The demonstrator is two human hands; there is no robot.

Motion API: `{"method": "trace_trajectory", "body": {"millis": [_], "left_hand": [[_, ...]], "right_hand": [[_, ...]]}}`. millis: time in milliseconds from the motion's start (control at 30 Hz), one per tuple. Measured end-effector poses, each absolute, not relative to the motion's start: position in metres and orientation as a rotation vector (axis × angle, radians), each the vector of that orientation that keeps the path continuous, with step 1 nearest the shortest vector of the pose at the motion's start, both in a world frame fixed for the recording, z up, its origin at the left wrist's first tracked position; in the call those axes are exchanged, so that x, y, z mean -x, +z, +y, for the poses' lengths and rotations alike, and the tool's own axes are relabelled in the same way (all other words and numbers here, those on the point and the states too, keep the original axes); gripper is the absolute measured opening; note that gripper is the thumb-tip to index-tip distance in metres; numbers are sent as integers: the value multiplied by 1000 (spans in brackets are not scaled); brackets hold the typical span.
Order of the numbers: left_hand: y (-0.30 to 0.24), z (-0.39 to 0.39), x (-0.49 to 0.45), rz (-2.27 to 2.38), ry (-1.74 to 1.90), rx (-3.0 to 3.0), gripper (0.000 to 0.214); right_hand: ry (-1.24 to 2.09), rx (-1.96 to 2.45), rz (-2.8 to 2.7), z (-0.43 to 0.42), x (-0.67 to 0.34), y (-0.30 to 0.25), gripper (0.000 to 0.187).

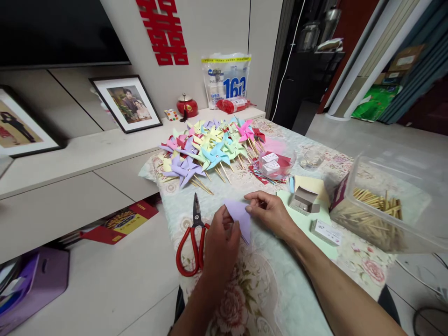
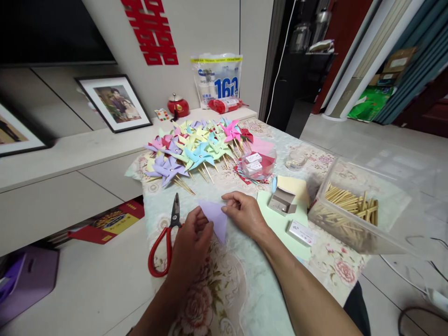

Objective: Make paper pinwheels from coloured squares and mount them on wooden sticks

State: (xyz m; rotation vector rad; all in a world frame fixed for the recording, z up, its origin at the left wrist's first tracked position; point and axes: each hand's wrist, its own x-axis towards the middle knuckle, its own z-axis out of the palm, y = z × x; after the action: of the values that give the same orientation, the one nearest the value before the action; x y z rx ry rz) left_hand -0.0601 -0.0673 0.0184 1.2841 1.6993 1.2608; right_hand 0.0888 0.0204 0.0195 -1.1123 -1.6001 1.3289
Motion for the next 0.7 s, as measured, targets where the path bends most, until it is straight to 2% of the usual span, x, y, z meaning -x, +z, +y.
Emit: {"method": "trace_trajectory", "body": {"millis": [200, 400, 567, 700], "left_hand": [[21, -60, 53, 1399, 1329, -919, 22], [19, -61, 50, 1312, 1347, -881, 22], [13, -64, 49, 1275, 1330, -871, 26], [16, -65, 48, 1317, 1218, -862, 21]], "right_hand": [[1328, 1119, -1552, 18, -93, 30, 35], [1542, 1068, -1601, 17, -97, 33, 44], [1624, 1026, -1533, 16, -95, 32, 27], [1606, 1006, -1466, 16, -95, 33, 20]]}}
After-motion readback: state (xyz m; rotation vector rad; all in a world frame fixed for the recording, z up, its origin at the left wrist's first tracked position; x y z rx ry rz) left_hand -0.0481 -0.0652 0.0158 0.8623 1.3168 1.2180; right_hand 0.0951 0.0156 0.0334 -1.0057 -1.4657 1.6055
